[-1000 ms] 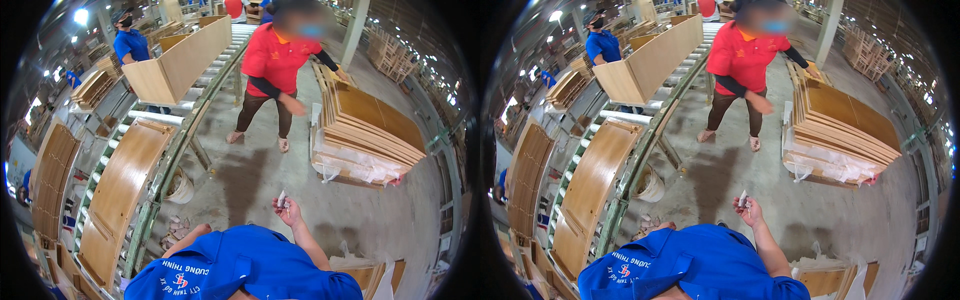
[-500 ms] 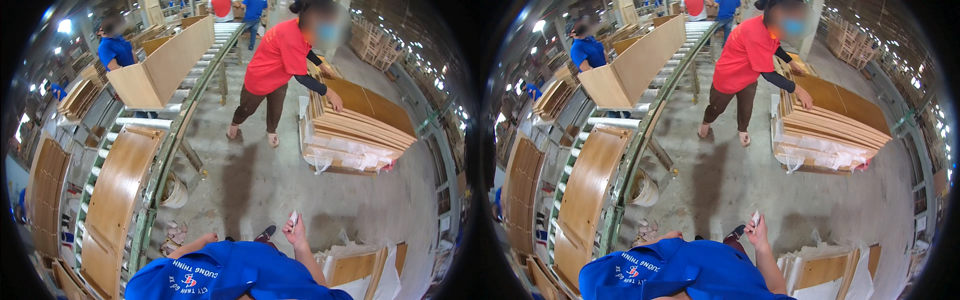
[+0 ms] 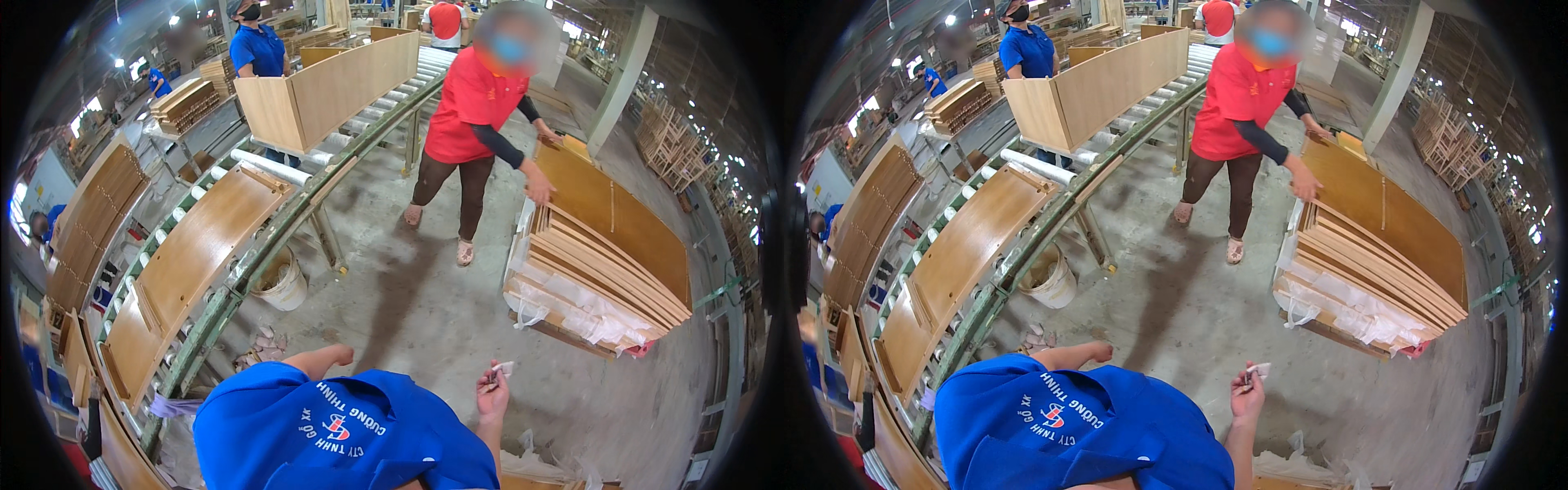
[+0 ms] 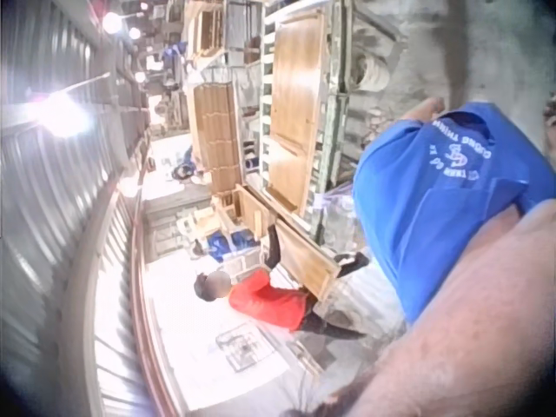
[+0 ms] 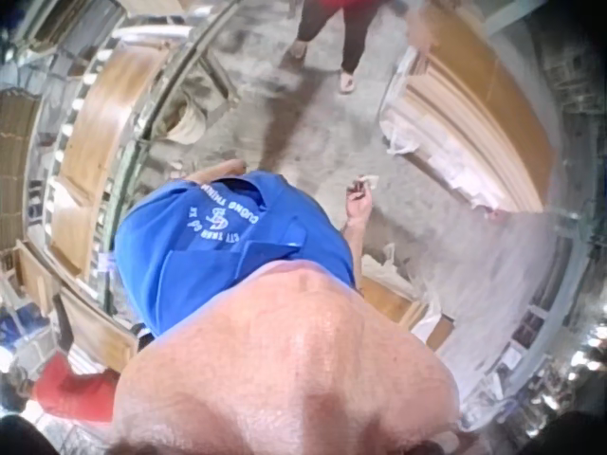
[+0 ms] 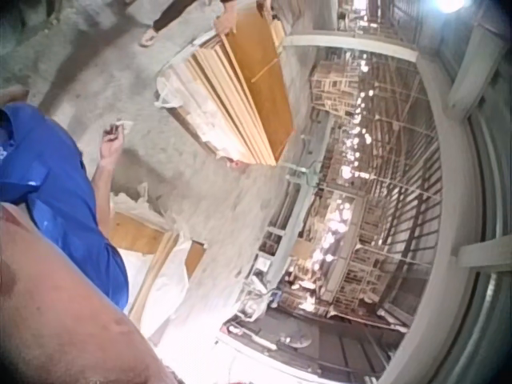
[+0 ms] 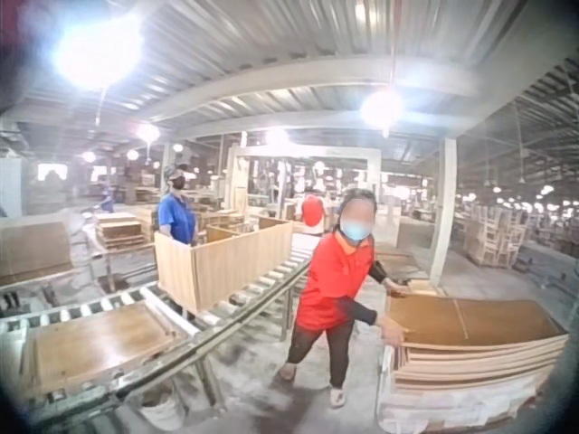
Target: The person wipes the surface of wooden panels with a cloth. They move along a conveyor line, handling multiple panels one at a time, wiping each surface thoroughly before placing them back on the line.
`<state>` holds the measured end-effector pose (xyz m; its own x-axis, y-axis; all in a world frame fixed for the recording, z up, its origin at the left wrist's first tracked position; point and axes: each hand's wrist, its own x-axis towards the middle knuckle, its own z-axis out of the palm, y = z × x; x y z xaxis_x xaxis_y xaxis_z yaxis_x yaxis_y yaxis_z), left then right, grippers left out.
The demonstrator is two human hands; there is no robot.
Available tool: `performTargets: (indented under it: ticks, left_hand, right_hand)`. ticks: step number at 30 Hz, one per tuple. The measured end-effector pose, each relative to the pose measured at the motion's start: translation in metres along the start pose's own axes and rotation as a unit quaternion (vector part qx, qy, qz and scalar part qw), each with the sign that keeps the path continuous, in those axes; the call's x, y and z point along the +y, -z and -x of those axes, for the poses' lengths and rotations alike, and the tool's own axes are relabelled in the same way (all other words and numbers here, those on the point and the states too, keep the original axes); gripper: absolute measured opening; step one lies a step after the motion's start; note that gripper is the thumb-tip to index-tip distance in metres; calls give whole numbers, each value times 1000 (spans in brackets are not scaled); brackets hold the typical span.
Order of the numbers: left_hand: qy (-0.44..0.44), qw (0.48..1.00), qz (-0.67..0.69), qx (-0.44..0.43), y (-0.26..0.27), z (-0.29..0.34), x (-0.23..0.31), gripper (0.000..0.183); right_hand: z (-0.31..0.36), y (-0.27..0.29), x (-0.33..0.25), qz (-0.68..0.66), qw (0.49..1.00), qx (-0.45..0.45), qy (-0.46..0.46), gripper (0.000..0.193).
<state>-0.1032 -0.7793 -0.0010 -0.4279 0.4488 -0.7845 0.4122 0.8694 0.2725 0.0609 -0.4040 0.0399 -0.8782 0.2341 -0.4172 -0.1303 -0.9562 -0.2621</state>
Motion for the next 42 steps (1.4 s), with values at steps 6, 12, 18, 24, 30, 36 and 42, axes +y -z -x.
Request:
performTargets:
  ticks: [6,12,18,24,30,36,42]
  left_hand:
    - [-120,986,57,100,15,-52,107,33]
    - [-198,978,66,30,18,-85,181,34]
    - [-168,985,-23,-25,35,-92,172,35]
    - [-53,994,-89,-25,69,-105,156,35]
    - [-92,996,-4,-1,57,-123,208,38]
    - [-247,955,-132,-94,93,-166,252,34]
    - [-201,976,-78,24,173,-253,309,32]
  right_hand:
    - [22,12,-66,-28,999,40,13,25]
    - [33,43,-104,-58,993,40,94,23]
    - [43,36,-113,-94,985,-11,145,27]
    - [51,38,-133,-100,985,41,136,32]
    - [40,67,-157,-85,977,113,158,28]
    - [-12,82,-183,-122,968,118,184,25]
    - [-48,45,-260,-17,960,168,221,25]
